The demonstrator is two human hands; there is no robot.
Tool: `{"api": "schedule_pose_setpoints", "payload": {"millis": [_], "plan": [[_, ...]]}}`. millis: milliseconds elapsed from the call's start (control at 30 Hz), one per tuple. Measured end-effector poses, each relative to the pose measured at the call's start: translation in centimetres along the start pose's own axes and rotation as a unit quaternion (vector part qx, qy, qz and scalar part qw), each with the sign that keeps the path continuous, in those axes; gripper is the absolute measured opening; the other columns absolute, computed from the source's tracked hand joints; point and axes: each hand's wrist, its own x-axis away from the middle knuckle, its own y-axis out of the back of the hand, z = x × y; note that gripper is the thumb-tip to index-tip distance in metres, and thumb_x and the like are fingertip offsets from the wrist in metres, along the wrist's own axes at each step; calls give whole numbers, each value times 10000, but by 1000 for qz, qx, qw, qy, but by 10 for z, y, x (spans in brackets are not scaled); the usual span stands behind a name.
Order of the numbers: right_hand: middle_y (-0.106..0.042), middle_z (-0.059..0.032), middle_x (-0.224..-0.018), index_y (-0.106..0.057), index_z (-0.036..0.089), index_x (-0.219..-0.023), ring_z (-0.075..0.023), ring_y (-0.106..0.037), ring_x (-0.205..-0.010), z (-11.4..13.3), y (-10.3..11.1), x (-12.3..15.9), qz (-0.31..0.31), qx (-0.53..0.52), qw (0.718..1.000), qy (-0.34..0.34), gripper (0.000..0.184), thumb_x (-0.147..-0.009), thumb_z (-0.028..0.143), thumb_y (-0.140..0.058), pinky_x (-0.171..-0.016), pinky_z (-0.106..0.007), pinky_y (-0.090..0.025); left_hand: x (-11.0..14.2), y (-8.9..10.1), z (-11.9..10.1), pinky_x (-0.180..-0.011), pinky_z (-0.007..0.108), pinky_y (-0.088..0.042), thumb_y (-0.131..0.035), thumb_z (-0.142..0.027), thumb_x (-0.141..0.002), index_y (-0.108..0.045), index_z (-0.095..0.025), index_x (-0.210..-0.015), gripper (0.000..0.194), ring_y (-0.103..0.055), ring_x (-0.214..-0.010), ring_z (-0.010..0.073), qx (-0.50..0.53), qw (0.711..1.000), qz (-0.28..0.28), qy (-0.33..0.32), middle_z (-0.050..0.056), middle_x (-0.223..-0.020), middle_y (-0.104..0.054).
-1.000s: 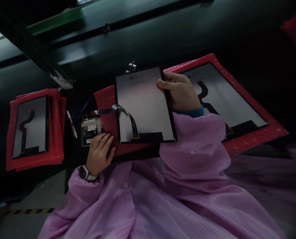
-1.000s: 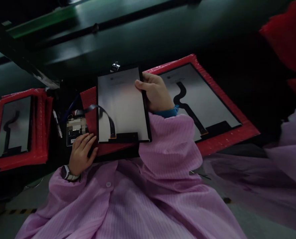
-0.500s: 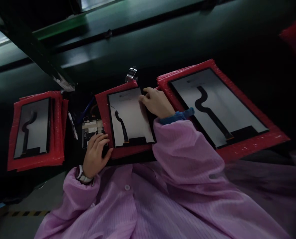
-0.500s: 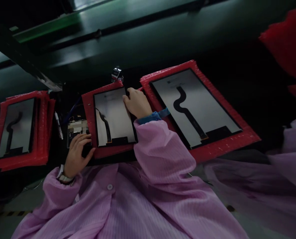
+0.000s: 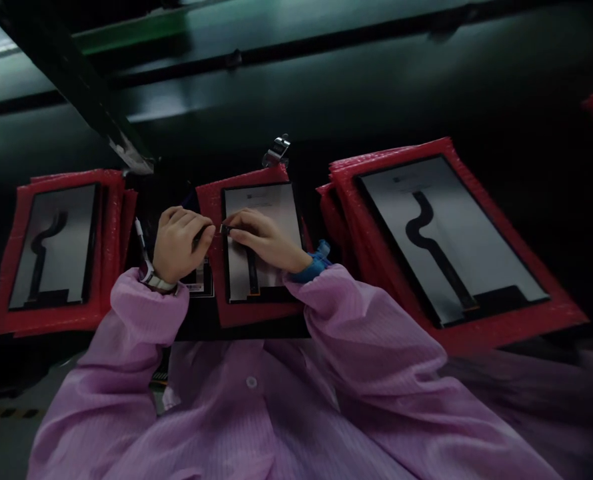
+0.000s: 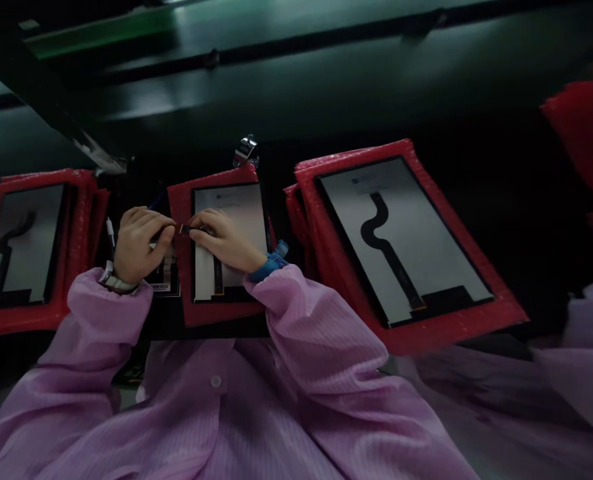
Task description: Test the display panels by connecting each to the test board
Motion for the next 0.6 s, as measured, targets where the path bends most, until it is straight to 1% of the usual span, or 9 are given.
{"api": "schedule_pose_setpoints", "payload": {"millis": [100, 200, 367, 467, 600], "plan": [[-671, -57, -991, -565, 218, -823, -206, -590, -970, 1, -3, 2, 10, 27, 1000, 11, 73, -876, 254, -529, -986, -409, -421, 8, -2, -4, -1001, 450, -403, -474, -311, -988, -676, -184, -833, 284, -656, -806, 208, 13, 1000, 10, -26, 42, -802, -730], [-680, -51, -965, -554, 219, -813, -205, -602, -963, 2, -10, 2, 13, 58, 998, 19, 59, -839, 193, -508, -976, -404, -427, 9, -4, -7, -981, 449, -397, -472, -292, -971, -665, -185, -818, 268, -641, -781, 201, 26, 998, 40, -37, 33, -771, -717], [-666, -52, -906, -538, 222, -792, -210, -605, -923, 0, -15, 3, 11, 94, 995, 22, 58, -835, 203, -503, -933, -400, -454, 9, -10, -10, -979, 464, -392, -427, -273, -964, -651, -192, -799, 290, -627, -801, 211, 41, 996, 80, -28, 44, -774, -706], [-663, -59, -912, -523, 226, -788, -216, -600, -926, -1, -13, 4, 19, 101, 994, 28, 77, -863, 231, -505, -932, -408, -459, 9, -11, -9, -993, 480, -392, -423, -269, -953, -670, -203, -805, 296, -624, -818, 224, 50, 994, 90, -20, 53, -788, -710], [-656, -50, -905, -507, 235, -783, -214, -591, -924, 0, -11, 3, 37, 106, 993, 23, 128, -909, 255, -495, -933, -408, -458, 9, -11, -9, -1027, 504, -382, -426, -266, -948, -701, -219, -861, 293, -632, -831, 236, 61, 993, 99, 0, 48, -765, -705]]}}
